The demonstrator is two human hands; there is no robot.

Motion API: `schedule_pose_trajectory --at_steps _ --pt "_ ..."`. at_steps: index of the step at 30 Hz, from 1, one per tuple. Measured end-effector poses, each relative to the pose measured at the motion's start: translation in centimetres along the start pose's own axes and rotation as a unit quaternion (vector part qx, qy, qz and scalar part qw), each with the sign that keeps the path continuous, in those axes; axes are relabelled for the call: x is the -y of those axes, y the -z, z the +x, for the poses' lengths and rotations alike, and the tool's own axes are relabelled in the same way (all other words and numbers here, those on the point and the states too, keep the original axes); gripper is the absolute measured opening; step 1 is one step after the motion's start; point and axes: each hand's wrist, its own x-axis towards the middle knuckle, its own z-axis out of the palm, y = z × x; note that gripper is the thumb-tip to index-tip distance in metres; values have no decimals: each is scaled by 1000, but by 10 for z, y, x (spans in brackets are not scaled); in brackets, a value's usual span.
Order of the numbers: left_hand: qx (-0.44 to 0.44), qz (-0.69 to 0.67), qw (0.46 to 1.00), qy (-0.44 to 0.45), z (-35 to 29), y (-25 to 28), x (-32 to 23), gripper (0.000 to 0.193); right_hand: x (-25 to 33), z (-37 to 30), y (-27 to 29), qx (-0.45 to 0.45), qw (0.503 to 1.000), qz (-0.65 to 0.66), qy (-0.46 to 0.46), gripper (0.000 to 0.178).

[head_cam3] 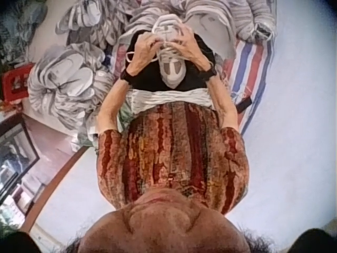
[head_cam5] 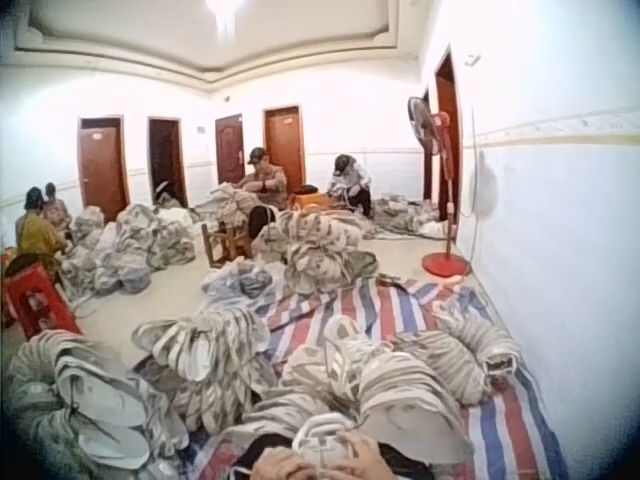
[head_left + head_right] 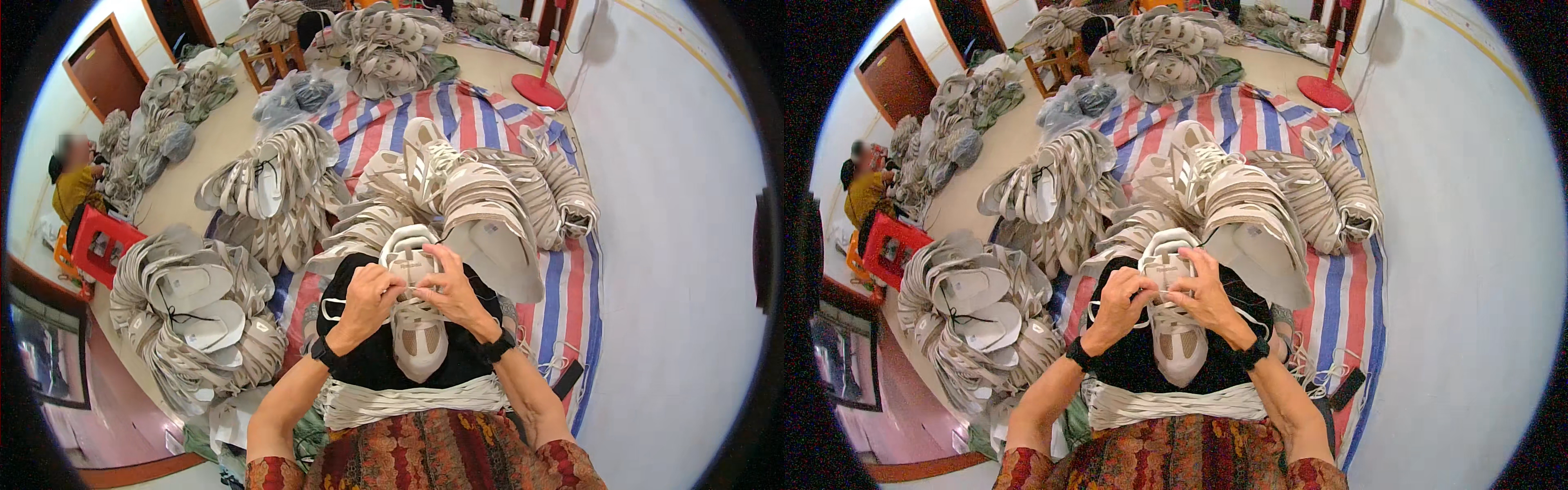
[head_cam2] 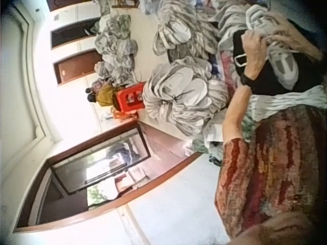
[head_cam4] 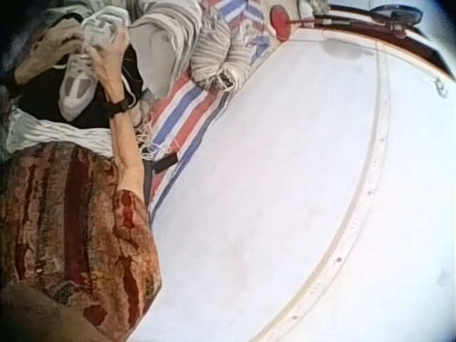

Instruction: The recorder is sitting on the floor, lacing a beige and white sneaker.

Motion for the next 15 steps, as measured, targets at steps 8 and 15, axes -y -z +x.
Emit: schedule_pose_trajectory --at_steps 8,15 --pt "-36 -47 996 60 9 -1 23 26 49 -30 -1 35 998 38 34 12" --pt "82 -69 989 101 9 -13 32 63 21 -15 -6 -55 993 -93 -54 10"
